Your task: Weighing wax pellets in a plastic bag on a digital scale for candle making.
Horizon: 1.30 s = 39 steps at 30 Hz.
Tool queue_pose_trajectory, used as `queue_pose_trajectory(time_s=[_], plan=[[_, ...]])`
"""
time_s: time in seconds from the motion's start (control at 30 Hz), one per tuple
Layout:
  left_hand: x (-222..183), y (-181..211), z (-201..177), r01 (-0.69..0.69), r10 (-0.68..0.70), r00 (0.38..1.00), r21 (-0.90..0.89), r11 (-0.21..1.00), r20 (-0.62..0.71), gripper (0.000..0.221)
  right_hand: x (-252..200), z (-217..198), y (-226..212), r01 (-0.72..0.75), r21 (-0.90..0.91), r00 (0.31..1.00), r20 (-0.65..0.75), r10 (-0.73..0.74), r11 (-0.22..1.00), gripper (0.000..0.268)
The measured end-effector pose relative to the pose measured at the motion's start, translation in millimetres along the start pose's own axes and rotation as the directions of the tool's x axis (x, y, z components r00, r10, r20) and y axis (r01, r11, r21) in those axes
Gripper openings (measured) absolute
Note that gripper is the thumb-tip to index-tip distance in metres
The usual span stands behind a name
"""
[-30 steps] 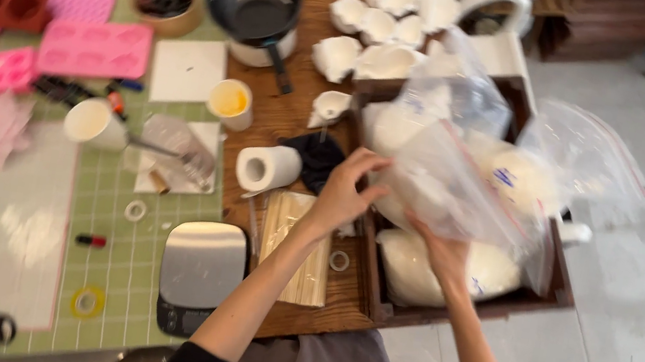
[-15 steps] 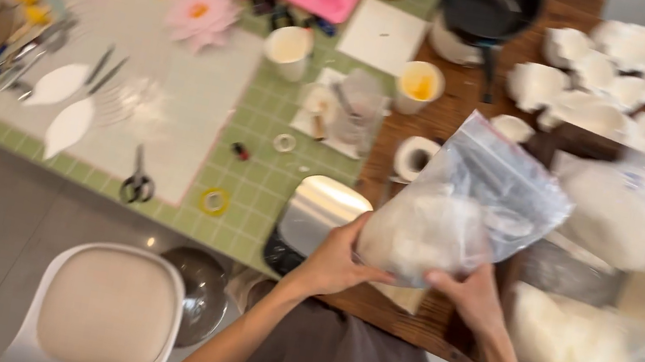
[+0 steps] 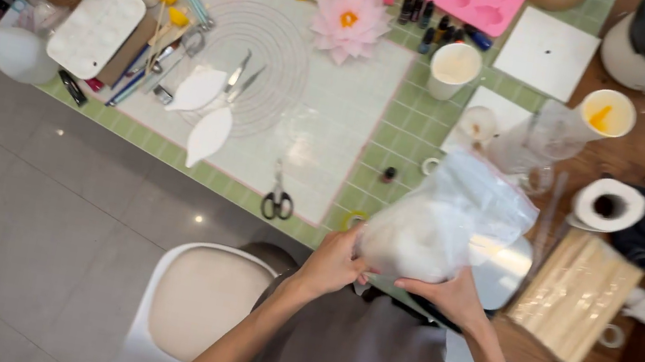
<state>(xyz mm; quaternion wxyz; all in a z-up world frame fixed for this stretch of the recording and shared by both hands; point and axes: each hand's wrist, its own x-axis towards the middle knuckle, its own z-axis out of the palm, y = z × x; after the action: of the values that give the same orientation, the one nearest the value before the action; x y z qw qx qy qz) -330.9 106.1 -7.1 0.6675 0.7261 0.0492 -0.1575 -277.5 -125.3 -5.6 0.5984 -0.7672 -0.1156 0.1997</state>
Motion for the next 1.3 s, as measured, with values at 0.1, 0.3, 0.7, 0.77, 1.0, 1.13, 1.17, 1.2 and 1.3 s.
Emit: queue_pose_trajectory(time_s=[0.1,0.3,0.7,0.77,1.0,1.13,1.17,1.2,1.3], plan=[[6.7,10.7,-23.7,0.018,-0.03,0.994,0.111,0.994,0.105,0.044,-3.9,14.4,37.4,0.07,0.01,0.994,-0.083,-0.069,0.997,0.087],[30.1,-43.2,-6.5,-0.288,0.25,0.946,0.179,0.941,0.207,0.014,-39.1,17.2,66.2,-0.083,0.139,0.965,-0.235,0.114,0.987,0.077],[45.4,-91.7,-4.9,-0.447,0.462,0.881,0.505,0.739,0.103,0.008,-39.4,71.6,32.7,-0.007,0.03,0.866,-0.5,0.021,1.0,0.075],[54.1,-65.7,-20.7,-0.38,0.352,0.924,0.483,0.789,0.151,0.02,-30.8,74.2,25.4,0.06,0.01,0.86,-0.507,-0.047,0.998,0.076],[54.1,0.7,-50.7,0.032,0.261,0.835,-0.516,0.856,0.485,0.111,-17.5,77.1,2.1,0.09,-0.094,0.853,-0.506,-0.126,0.991,0.063],[62.2,-27.2,-42.5,-0.088,0.285,0.897,-0.495,0.865,0.338,0.094,-16.3,63.3,2.6,0.144,-0.138,0.844,-0.5,-0.194,0.98,0.062],[63.9,-34.3,-41.9,-0.055,0.252,0.92,-0.537,0.842,0.301,0.084,-19.7,56.5,5.3,0.126,-0.159,0.889,-0.419,-0.183,0.979,0.068],[65.6,-41.4,-39.8,-0.021,0.214,0.94,-0.58,0.814,0.266,0.075,-24.4,48.7,7.6,0.108,-0.182,0.928,-0.335,-0.165,0.977,0.073],[72.4,-43.5,-46.1,0.015,0.229,0.914,-0.59,0.807,0.336,0.054,-27.9,36.4,15.5,0.03,-0.046,0.967,-0.252,-0.041,0.998,0.089]])
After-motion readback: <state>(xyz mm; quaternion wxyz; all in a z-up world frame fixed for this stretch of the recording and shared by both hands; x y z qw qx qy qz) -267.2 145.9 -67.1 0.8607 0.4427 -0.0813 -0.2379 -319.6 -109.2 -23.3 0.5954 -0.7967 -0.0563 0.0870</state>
